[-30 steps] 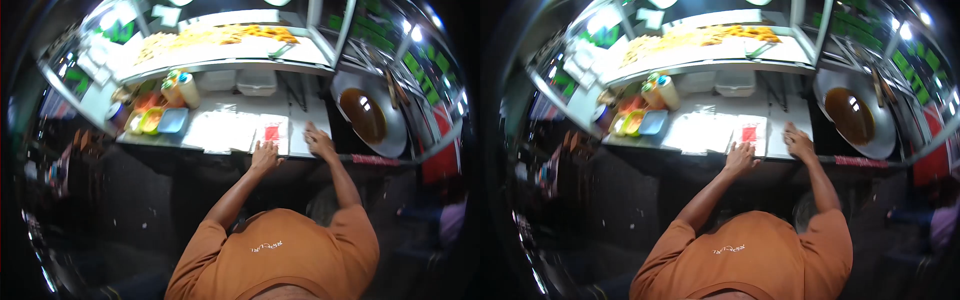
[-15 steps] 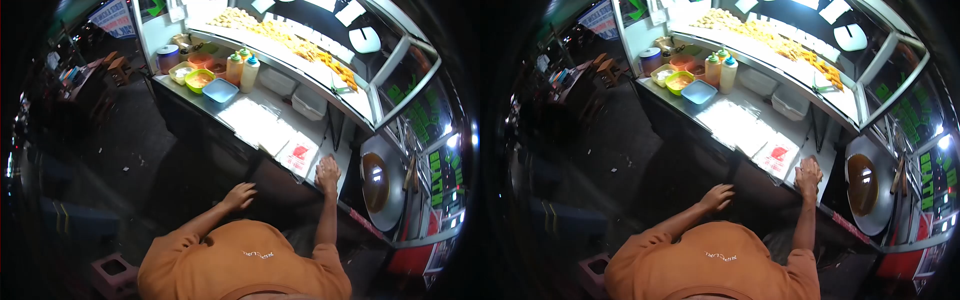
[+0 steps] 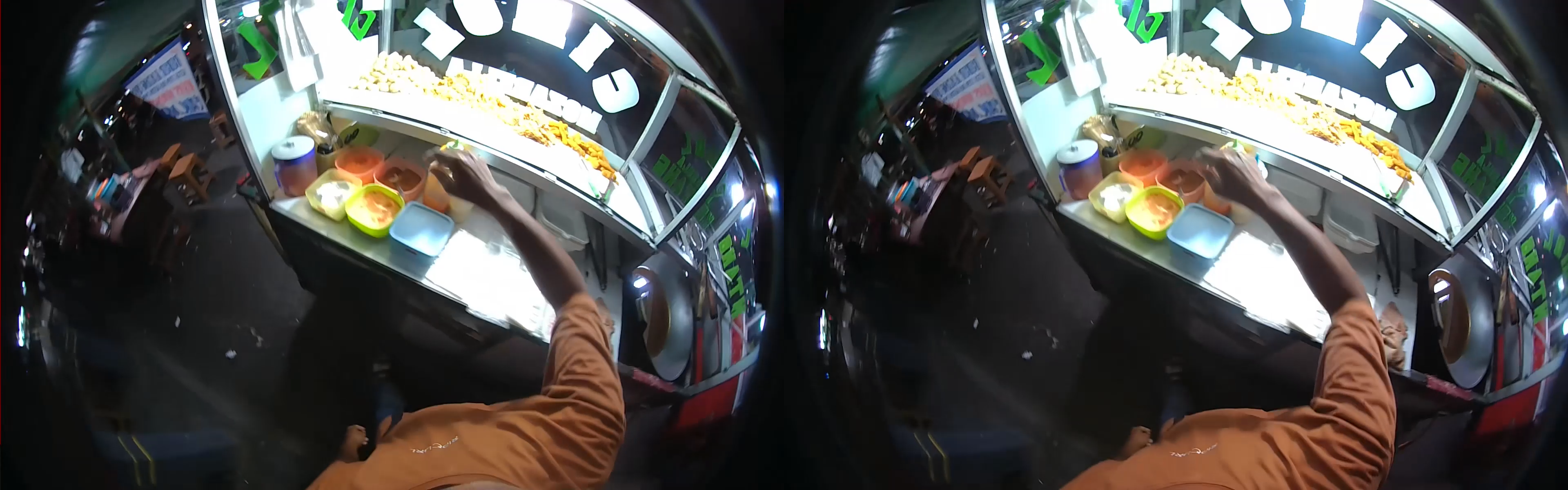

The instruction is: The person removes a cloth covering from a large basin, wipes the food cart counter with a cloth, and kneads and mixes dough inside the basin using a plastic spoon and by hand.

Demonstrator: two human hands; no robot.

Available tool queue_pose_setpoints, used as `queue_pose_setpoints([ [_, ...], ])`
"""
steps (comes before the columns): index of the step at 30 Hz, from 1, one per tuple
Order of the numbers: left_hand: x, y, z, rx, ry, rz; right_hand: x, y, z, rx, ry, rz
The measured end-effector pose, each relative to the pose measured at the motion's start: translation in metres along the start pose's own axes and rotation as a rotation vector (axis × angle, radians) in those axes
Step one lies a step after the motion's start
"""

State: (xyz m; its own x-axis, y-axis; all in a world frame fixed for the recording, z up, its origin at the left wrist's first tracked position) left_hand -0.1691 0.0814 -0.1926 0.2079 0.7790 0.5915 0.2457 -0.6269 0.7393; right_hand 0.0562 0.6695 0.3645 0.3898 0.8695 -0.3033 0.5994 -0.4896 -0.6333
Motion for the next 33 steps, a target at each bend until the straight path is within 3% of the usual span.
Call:
queue_pose_setpoints([
  [1,0.015,-0.018,-0.011,-0.067,0.101,-0.145,0.030,-0.036,0.025,-0.018,0.077,0.012],
  [2,0.036,-0.038,-0.028,-0.083,0.050,-0.139,0.059,-0.073,0.047,-0.039,0.157,0.019],
  [4,0.084,-0.069,-0.059,-0.107,-0.036,-0.130,0.110,-0.130,0.087,-0.136,0.208,0.308],
  [7,0.165,-0.096,-0.126,-0.064,0.080,-0.008,0.160,-0.177,0.132,-0.137,0.214,0.653],
  [10,0.212,-0.120,-0.178,0.069,0.123,0.055,0.202,-0.210,0.166,-0.147,0.237,0.776],
  [13,0.214,-0.128,-0.206,0.255,0.206,0.002,0.244,-0.235,0.190,-0.173,0.280,0.824],
  [15,0.188,-0.134,-0.205,0.246,0.303,-0.105,0.259,-0.239,0.194,-0.198,0.295,0.892],
  [17,0.153,-0.133,-0.194,0.308,0.172,-0.330,0.269,-0.246,0.200,-0.220,0.289,0.981],
  [18,0.131,-0.133,-0.188,0.198,0.049,-0.379,0.260,-0.247,0.195,-0.270,0.297,0.989],
  [20,0.101,-0.128,-0.174,-0.019,-0.147,-0.408,0.273,-0.247,0.201,-0.165,0.311,1.008],
  [22,0.112,-0.129,-0.165,-0.141,-0.184,-0.351,0.282,-0.247,0.199,-0.111,0.225,1.041],
  [26,0.156,-0.155,-0.161,-0.213,-0.229,-0.229,0.241,-0.250,0.141,0.091,0.296,0.879],
  [32,0.223,-0.182,-0.155,-0.254,-0.310,-0.042,0.144,-0.214,-0.014,0.513,0.338,0.138],
  [33,0.230,-0.181,-0.150,-0.271,-0.334,-0.015,0.106,-0.186,-0.044,0.562,0.288,0.159],
])
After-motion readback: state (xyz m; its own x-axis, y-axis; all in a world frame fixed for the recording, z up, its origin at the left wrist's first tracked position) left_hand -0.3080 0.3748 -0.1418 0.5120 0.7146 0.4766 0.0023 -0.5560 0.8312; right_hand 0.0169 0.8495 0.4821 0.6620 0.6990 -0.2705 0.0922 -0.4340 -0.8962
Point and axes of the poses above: each hand's wrist, its own y-axis away from the middle knuckle, its own z-axis out of the palm, x = y × z, the point moved 3 cm from there along -y, towards the middle knuckle, and after that the axes turned 7 degrees about -y, right-handed, at the moved point
